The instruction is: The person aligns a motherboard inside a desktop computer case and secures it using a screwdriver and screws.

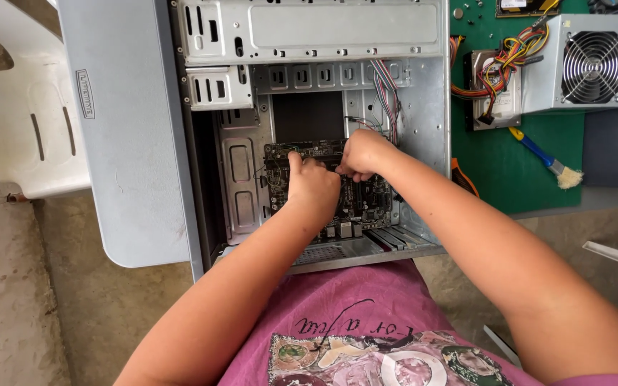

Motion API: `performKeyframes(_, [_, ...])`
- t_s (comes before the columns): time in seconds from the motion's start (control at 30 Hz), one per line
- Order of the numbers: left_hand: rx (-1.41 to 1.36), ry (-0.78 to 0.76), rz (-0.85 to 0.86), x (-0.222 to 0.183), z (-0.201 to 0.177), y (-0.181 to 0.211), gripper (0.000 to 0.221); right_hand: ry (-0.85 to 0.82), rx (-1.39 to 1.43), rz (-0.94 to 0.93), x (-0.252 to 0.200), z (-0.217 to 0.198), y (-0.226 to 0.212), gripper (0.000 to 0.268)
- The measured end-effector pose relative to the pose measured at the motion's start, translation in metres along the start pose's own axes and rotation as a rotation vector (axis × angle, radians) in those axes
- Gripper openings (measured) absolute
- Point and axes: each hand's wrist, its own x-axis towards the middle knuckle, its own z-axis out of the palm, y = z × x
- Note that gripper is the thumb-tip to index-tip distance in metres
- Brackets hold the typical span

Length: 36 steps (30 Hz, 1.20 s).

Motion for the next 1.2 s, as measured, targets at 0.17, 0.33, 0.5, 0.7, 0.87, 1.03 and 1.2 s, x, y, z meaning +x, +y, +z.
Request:
performKeyframes(0.17, [-0.025, -0.011, 0.023, 0.002, -0.002, -0.003, 0.017, -0.038, -0.300, -0.040, 0.026, 0.004, 0.007, 0.019])
performKeyframes(0.33, [-0.028, -0.051, 0.012, 0.003, -0.006, -0.002, 0.019, 0.098, -0.519, -0.314, -0.026, -0.003, -0.018, 0.033])
performKeyframes(0.5, [-0.018, -0.055, 0.005, -0.002, -0.007, 0.000, 0.016, 0.297, -0.802, -0.811, 0.006, 0.006, 0.010, 0.012])
performKeyframes(0.7, [-0.045, -0.083, -0.010, 0.000, -0.005, 0.000, 0.019, 0.140, -0.572, -0.593, 0.013, -0.015, 0.012, 0.010])
performKeyframes(0.87, [-0.028, -0.078, -0.002, -0.003, -0.009, -0.002, 0.020, 0.162, -0.475, -0.420, 0.019, -0.024, 0.019, 0.012])
performKeyframes(1.03, [-0.031, -0.049, 0.001, 0.002, 0.001, -0.002, 0.029, 0.196, -0.434, -0.353, 0.000, -0.033, 0.014, 0.012])
performKeyframes(1.2, [-0.020, -0.034, 0.023, -0.001, -0.002, -0.002, 0.065, 0.249, -0.460, -0.307, -0.007, -0.025, 0.012, 0.010])
